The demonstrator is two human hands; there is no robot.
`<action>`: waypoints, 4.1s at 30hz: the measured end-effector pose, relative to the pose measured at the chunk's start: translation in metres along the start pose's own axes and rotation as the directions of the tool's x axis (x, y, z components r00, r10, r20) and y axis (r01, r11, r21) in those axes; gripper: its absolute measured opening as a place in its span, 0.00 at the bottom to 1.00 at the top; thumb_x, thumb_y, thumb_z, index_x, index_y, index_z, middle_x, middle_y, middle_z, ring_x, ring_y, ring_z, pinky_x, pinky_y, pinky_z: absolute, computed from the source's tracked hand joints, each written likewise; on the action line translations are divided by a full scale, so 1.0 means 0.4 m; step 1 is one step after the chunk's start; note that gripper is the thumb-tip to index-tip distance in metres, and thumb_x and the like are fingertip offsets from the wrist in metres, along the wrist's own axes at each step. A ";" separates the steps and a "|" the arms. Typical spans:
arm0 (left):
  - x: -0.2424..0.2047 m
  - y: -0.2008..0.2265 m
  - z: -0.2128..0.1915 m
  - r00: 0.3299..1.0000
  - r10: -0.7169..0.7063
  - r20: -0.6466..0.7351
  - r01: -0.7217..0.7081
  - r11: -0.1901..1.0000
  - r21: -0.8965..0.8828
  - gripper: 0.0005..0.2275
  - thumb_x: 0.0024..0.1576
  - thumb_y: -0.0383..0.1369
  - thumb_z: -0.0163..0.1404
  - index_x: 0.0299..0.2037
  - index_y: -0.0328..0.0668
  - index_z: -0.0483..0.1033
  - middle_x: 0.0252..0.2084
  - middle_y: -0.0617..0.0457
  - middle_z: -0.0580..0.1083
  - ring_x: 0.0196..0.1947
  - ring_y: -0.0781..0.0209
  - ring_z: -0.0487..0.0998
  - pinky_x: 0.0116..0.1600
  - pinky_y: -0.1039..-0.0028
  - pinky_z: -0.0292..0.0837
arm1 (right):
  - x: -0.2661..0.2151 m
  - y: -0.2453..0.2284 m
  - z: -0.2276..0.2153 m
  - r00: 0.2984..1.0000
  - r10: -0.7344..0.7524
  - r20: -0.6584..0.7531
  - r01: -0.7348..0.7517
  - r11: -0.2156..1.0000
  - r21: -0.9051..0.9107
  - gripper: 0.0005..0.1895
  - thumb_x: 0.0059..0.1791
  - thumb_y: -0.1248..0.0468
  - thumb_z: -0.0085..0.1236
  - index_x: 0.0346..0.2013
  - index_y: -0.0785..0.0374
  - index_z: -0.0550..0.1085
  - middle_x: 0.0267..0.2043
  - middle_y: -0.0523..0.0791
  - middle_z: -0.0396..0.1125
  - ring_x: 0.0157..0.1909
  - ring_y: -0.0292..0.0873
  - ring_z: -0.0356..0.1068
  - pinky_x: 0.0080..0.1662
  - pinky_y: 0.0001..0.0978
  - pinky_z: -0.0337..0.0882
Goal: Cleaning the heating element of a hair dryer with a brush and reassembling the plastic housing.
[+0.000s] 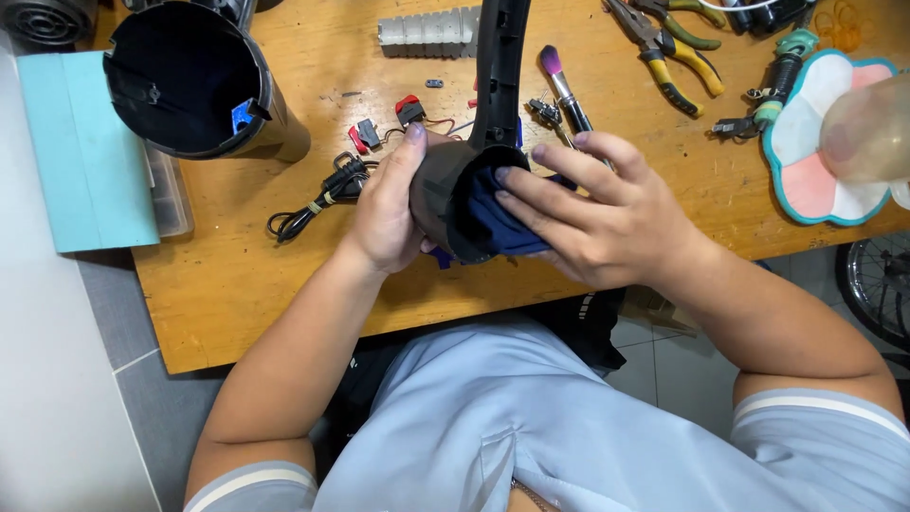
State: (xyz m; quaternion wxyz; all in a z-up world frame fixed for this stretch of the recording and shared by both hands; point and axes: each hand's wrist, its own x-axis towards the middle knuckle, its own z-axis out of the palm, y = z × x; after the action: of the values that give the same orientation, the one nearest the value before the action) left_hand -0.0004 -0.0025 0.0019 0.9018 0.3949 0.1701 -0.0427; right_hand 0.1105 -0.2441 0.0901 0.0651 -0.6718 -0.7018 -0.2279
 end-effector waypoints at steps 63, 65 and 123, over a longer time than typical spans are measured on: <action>0.004 -0.106 -0.031 0.719 0.655 0.232 -0.694 0.658 0.294 0.32 0.70 0.59 0.54 0.65 0.32 0.75 0.51 0.41 0.81 0.49 0.60 0.84 0.49 0.71 0.87 | -0.018 -0.101 0.154 0.438 0.869 -0.232 -0.351 0.403 0.845 0.19 0.58 0.73 0.80 0.29 0.71 0.76 0.30 0.54 0.69 0.33 0.51 0.68 0.42 0.43 0.71; 0.005 -0.097 -0.034 0.712 0.663 0.229 -0.701 0.651 0.292 0.32 0.70 0.59 0.54 0.65 0.32 0.75 0.51 0.42 0.81 0.50 0.61 0.84 0.50 0.71 0.87 | -0.015 -0.096 0.152 0.445 0.869 -0.218 -0.363 0.398 0.843 0.16 0.60 0.71 0.77 0.32 0.72 0.77 0.32 0.54 0.70 0.35 0.50 0.70 0.44 0.42 0.72; -0.030 -0.038 -0.038 0.855 0.464 0.232 -0.518 0.728 0.450 0.25 0.71 0.56 0.50 0.59 0.40 0.83 0.55 0.47 0.83 0.56 0.56 0.83 0.60 0.70 0.78 | -0.031 -0.028 0.069 0.468 0.881 -0.060 -0.299 0.223 0.928 0.31 0.66 0.52 0.62 0.76 0.71 0.68 0.50 0.55 0.71 0.43 0.48 0.76 0.49 0.39 0.82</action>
State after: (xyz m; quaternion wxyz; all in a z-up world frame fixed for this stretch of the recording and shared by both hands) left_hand -0.0191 -0.0026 -0.0142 0.7554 0.6413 -0.0044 0.1348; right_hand 0.1066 -0.2442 0.0580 0.6732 -0.6694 -0.3137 -0.0167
